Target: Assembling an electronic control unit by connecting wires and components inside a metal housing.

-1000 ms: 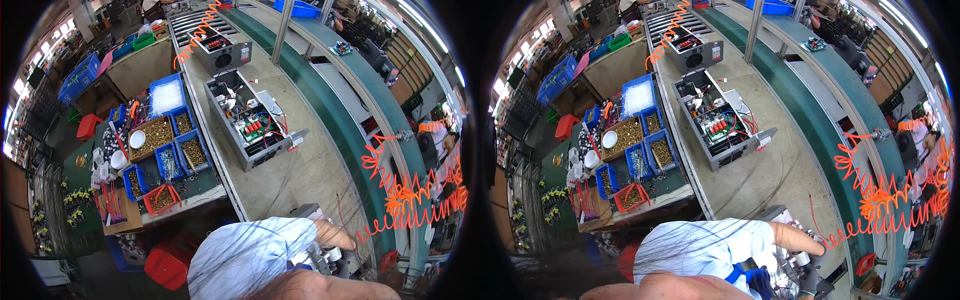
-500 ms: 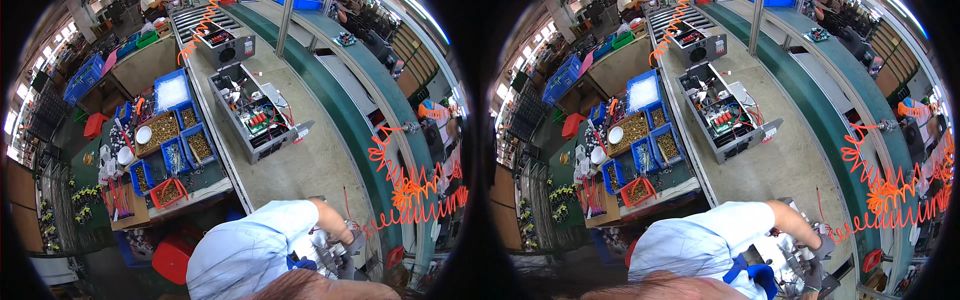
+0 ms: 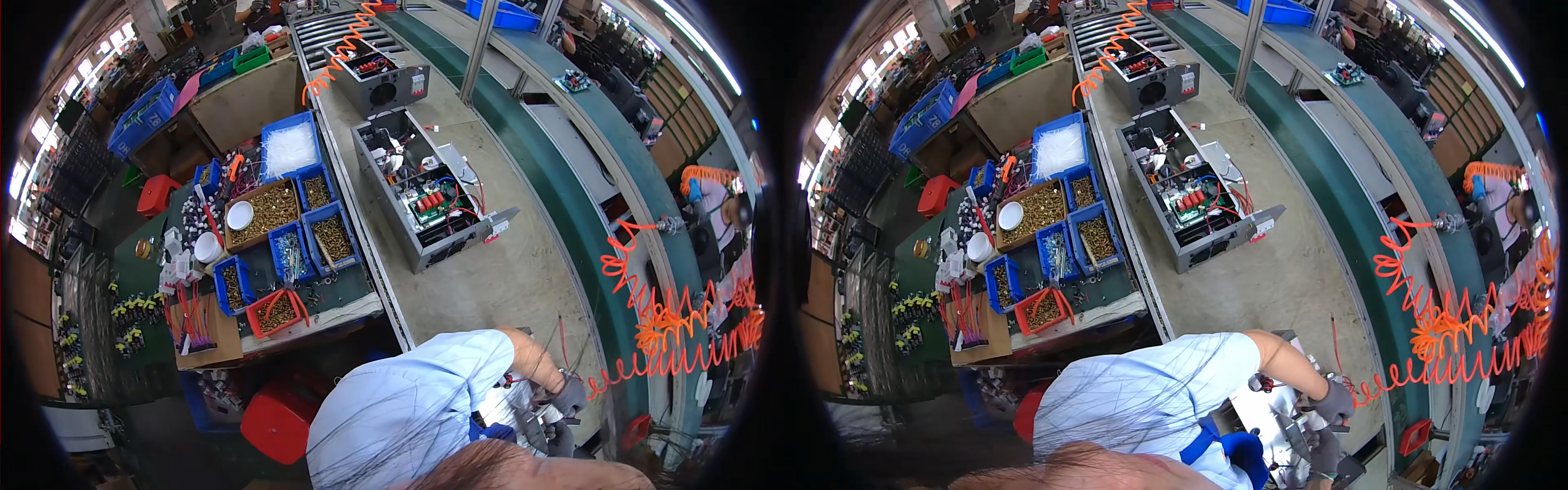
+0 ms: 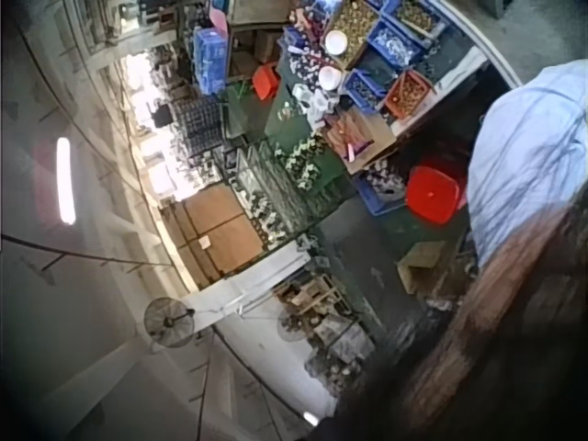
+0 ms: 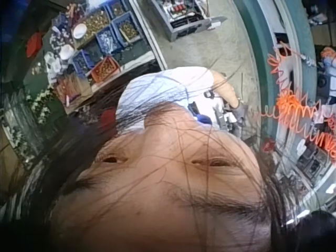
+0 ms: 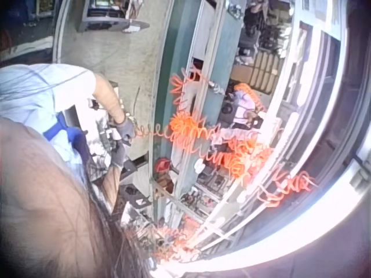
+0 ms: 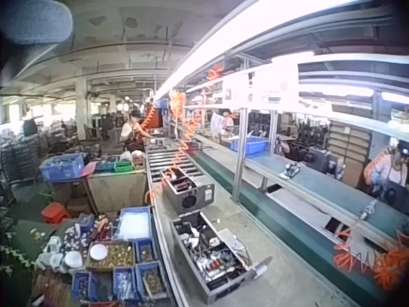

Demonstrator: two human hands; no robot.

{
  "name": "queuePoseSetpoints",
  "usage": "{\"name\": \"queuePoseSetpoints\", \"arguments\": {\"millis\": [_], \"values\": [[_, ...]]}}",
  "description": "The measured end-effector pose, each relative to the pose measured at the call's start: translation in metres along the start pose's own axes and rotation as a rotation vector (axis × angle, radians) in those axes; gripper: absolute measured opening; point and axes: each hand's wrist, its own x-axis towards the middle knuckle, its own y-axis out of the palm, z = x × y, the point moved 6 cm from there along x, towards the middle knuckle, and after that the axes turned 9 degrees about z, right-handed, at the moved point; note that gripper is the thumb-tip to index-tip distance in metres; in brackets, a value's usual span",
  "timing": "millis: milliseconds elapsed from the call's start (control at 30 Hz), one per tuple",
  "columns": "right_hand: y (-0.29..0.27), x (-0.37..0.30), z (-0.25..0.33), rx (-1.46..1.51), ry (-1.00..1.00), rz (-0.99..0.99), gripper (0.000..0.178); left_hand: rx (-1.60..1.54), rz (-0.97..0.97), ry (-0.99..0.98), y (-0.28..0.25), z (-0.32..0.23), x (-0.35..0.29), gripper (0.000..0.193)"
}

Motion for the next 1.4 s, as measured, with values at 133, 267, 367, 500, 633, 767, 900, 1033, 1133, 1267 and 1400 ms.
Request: {"name": "queuePoseSetpoints", "arguments": {"millis": [133, 267, 367, 500, 633, 767, 900, 1033, 1133, 1267, 1400], "values": [[-0.025, 0.0, -0.02, 0.096, 0.122, -0.094, 0.026, 0.028, -0.021, 0.023, -0.005, -0.015, -0.001, 0.025], [-0.017, 0.003, -0.006, -0.021, 0.021, -0.135, 0.027, 0.014, -0.067, 0.049, -0.004, -0.014, 0.002, 0.027], [-0.016, 0.001, -0.002, -0.112, -0.043, -0.145, 0.027, 0.024, -0.055, 0.013, -0.011, -0.017, -0.002, 0.027], [-0.011, -0.006, 0.003, -0.541, -0.261, -0.108, 0.028, 0.04, -0.039, -0.01, -0.016, -0.021, -0.011, 0.026], [-0.05, 0.006, -0.039, 0.127, -0.025, -0.18, 0.031, 0.045, -0.019, -0.024, -0.018, -0.032, -0.015, 0.026], [-0.019, 0.014, -0.01, -0.052, -0.12, -0.132, 0.026, 0.035, -0.018, -0.089, -0.021, -0.017, -0.031, 0.025], [-0.001, -0.014, 0.019, -0.276, -0.215, -0.214, 0.022, 0.057, -0.085, -0.016, -0.017, -0.024, -0.017, 0.032], [-0.001, -0.003, 0.008, 0.122, -0.053, -0.273, 0.022, 0.05, -0.016, -0.067, -0.015, -0.018, -0.016, 0.029], [-0.039, -0.013, -0.031, 0.158, 0.018, -0.398, 0.022, 0.041, -0.019, -0.046, -0.008, -0.029, -0.003, 0.028], [-0.025, 0.002, -0.015, 0.087, -0.083, -0.304, 0.025, 0.02, -0.035, -0.111, -0.013, -0.016, -0.014, 0.028], [-0.007, 0.001, 0.002, -0.061, -0.228, -0.318, 0.03, 0.035, -0.066, -0.094, -0.014, -0.008, -0.016, 0.026]]}}
